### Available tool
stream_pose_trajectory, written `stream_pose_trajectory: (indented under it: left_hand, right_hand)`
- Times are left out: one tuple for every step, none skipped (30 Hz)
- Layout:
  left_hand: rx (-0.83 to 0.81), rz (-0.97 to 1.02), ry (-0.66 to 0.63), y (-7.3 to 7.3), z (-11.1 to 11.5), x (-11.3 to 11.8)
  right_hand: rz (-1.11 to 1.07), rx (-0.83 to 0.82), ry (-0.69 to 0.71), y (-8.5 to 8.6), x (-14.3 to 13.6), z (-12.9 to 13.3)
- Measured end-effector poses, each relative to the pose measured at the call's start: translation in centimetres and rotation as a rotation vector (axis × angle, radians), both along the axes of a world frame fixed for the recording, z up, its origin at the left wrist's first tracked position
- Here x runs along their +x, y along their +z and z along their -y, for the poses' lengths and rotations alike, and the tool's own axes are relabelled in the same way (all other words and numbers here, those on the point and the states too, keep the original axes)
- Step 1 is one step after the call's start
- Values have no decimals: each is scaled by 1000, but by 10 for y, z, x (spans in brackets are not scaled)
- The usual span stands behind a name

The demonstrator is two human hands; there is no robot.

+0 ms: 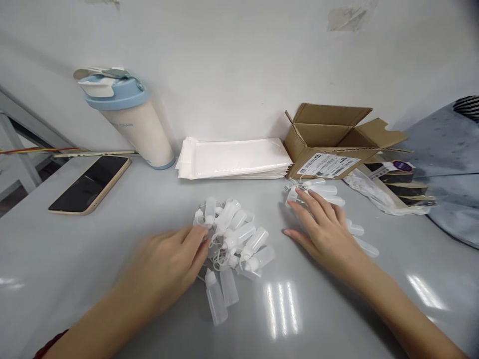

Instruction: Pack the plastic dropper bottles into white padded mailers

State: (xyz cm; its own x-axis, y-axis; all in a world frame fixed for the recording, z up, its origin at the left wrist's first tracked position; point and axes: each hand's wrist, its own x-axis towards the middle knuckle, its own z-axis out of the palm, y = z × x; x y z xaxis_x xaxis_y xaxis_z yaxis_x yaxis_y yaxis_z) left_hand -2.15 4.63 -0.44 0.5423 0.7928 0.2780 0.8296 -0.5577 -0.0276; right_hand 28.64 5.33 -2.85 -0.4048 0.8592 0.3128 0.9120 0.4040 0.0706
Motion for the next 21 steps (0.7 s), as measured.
stream_pose_trajectory:
  left_hand:
    - [-16, 8, -10, 0, 0, 0]
    - [-25, 21, -11, 0, 0, 0]
    - [-19, 39, -16, 1, 0, 0]
    - [-11, 56, -14, 2, -1, 0]
    - [0, 75, -15, 2, -2, 0]
    - [9, 93, -18, 3, -2, -1]
    - [9, 106, -15, 4, -3, -1]
    - [-4, 110, -6, 4, -3, -1]
    - [-26, 107, 11, 4, -3, -1]
    - [-57, 98, 34, 4, -2, -1]
    - [-90, 86, 58, 4, -2, -1]
    - [-118, 80, 77, 4, -2, -1]
    - [-136, 83, 90, 3, -2, -1]
    - [-141, 95, 96, 3, -1, -1]
    - [-142, 107, 99, 2, -1, -1]
    - [-141, 117, 100, 2, -2, -1]
    - [-140, 125, 99, 1, -2, 0]
    - [-141, 129, 98, 1, -2, 0]
    - [-144, 130, 96, 1, -2, 0]
    - [-147, 131, 92, 0, -2, 0]
    - [-145, 135, 89, 0, -2, 0]
  right_hand:
    - [41, -6, -23, -3, 2, -1]
    - [63, -9, -35, -5, 3, -2]
    - [71, -17, -43, -6, 4, -3]
    - [71, -23, -43, -7, 4, -3]
    - [67, -28, -38, -7, 5, -3]
    - [63, -33, -33, -6, 5, -3]
    - [57, -35, -25, -6, 5, -2]
    - [49, -36, -14, -6, 5, -2]
    - [37, -37, 0, -5, 5, -2]
    - [18, -38, 16, -5, 5, -1]
    - [-3, -38, 30, -4, 5, 0]
    - [-26, -33, 42, -3, 4, 0]
    - [-48, -27, 50, -2, 4, 1]
    - [-65, -21, 56, -1, 3, 2]
    - [-77, -16, 60, -1, 3, 2]
    - [-83, -16, 62, 0, 2, 3]
    - [-85, -19, 64, 0, 1, 3]
    - [-80, -24, 62, 0, 1, 3]
    - [-68, -25, 56, -2, 0, 2]
    - [-49, -17, 49, -3, 0, 2]
    - [-27, -6, 42, -5, 0, 1]
